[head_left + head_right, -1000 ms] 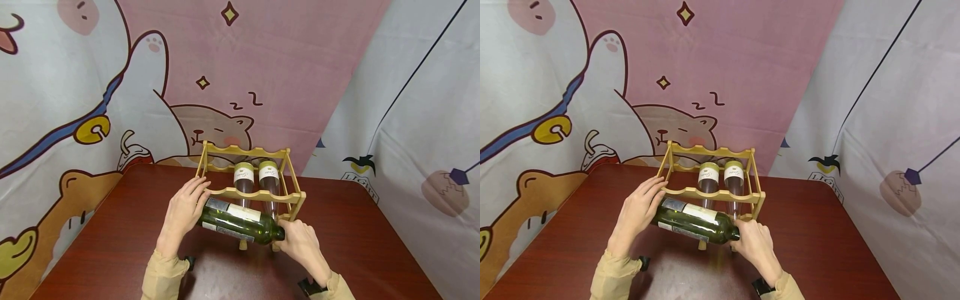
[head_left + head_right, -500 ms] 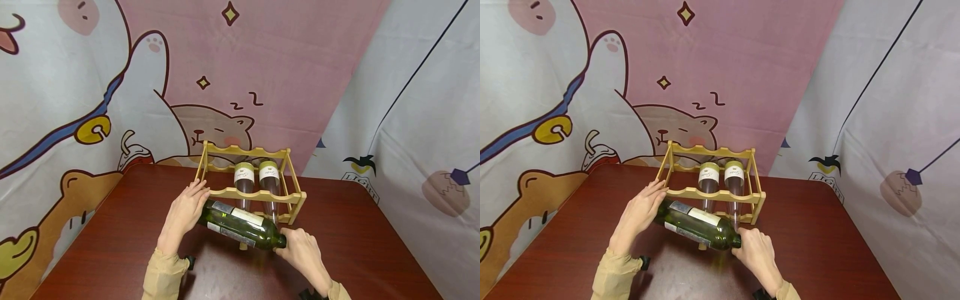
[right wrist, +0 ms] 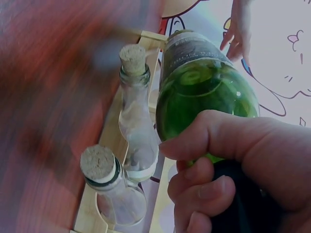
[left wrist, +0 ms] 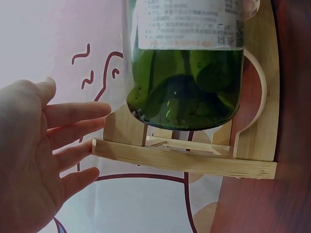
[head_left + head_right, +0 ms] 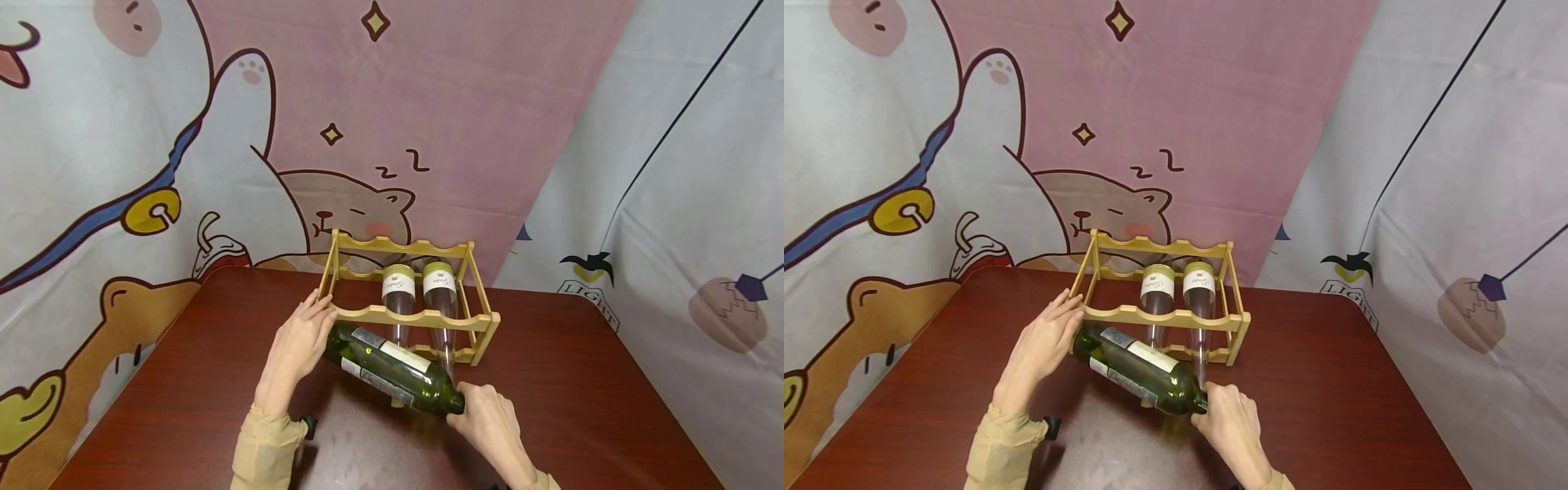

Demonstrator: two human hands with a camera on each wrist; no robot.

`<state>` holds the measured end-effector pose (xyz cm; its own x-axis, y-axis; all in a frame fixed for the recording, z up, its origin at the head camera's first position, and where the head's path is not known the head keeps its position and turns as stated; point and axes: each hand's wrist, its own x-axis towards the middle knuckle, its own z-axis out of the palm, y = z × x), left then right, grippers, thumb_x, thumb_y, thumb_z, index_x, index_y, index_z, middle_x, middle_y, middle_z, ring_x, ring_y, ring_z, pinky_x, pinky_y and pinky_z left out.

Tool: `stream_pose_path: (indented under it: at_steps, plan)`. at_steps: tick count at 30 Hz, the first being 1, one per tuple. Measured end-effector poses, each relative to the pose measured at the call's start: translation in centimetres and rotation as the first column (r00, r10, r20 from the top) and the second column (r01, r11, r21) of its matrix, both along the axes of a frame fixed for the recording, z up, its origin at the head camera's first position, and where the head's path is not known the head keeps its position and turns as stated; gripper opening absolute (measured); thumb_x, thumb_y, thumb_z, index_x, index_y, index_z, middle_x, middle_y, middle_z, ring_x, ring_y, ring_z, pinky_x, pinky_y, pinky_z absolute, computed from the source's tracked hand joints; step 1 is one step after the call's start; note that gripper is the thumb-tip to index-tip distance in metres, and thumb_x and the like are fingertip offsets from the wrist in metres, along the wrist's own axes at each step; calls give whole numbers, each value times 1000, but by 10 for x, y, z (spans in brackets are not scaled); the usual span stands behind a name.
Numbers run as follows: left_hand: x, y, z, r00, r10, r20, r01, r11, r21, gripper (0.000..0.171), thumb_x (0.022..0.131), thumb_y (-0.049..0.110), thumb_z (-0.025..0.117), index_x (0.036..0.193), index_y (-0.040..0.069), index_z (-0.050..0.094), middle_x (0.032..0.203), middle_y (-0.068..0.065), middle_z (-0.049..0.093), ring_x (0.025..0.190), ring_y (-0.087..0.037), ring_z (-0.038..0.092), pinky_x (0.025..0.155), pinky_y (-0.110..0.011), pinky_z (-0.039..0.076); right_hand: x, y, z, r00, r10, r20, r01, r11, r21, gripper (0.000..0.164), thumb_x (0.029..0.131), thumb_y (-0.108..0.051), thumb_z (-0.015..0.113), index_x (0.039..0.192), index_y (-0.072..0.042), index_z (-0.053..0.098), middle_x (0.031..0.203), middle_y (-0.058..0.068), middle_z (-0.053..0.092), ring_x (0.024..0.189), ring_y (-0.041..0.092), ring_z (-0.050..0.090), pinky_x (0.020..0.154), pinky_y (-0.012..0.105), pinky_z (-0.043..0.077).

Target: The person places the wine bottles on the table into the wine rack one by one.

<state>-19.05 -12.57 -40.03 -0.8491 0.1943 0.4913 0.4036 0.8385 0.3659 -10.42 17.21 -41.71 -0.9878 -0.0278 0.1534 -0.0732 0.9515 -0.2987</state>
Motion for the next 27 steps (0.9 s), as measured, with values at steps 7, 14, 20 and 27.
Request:
stream_pose_path:
  at_steps: [7, 14, 20, 27]
  plan:
    - [0, 0, 1, 1000, 18, -12, -18, 1000, 3, 34, 100, 25, 46, 111, 3, 70, 130, -13, 61, 135, -33, 43, 111, -50, 34, 3, -2, -2, 1000, -11, -1, 11, 1000, -10, 20, 58, -15, 74, 64, -18, 55, 51, -7, 44, 49, 12, 37, 42, 29, 27]
    - [2, 0, 1, 999, 36, -4, -36, 999, 6, 35, 100, 26, 45, 113, 3, 69, 129, -13, 62, 135, -35, 43, 112, -49, 33, 5, -3, -4, 1000, -21, 0, 21, 1000, -15, 20, 58, -15, 73, 63, -18, 53, 52, -7, 43, 49, 12, 37, 42, 29, 28]
    - [3, 0, 1, 999, 37, 5, -37, 999, 4, 36, 100, 26, 44, 115, 3, 68, 130, -13, 61, 135, -34, 43, 112, -48, 34, 8, -6, -6, 1000, -27, 7, 27, 999, -36, 22, 59, -14, 71, 61, -18, 49, 52, -7, 39, 49, 12, 36, 42, 29, 27]
    - [3, 0, 1, 999, 32, 4, -32, 999, 11, 36, 100, 26, 45, 115, 4, 68, 130, -13, 61, 135, -34, 43, 112, -48, 34, 14, -12, -6, 1000, -27, 5, 27, 998, -56, 22, 59, -14, 72, 63, -18, 51, 53, -6, 44, 50, 12, 39, 44, 31, 31]
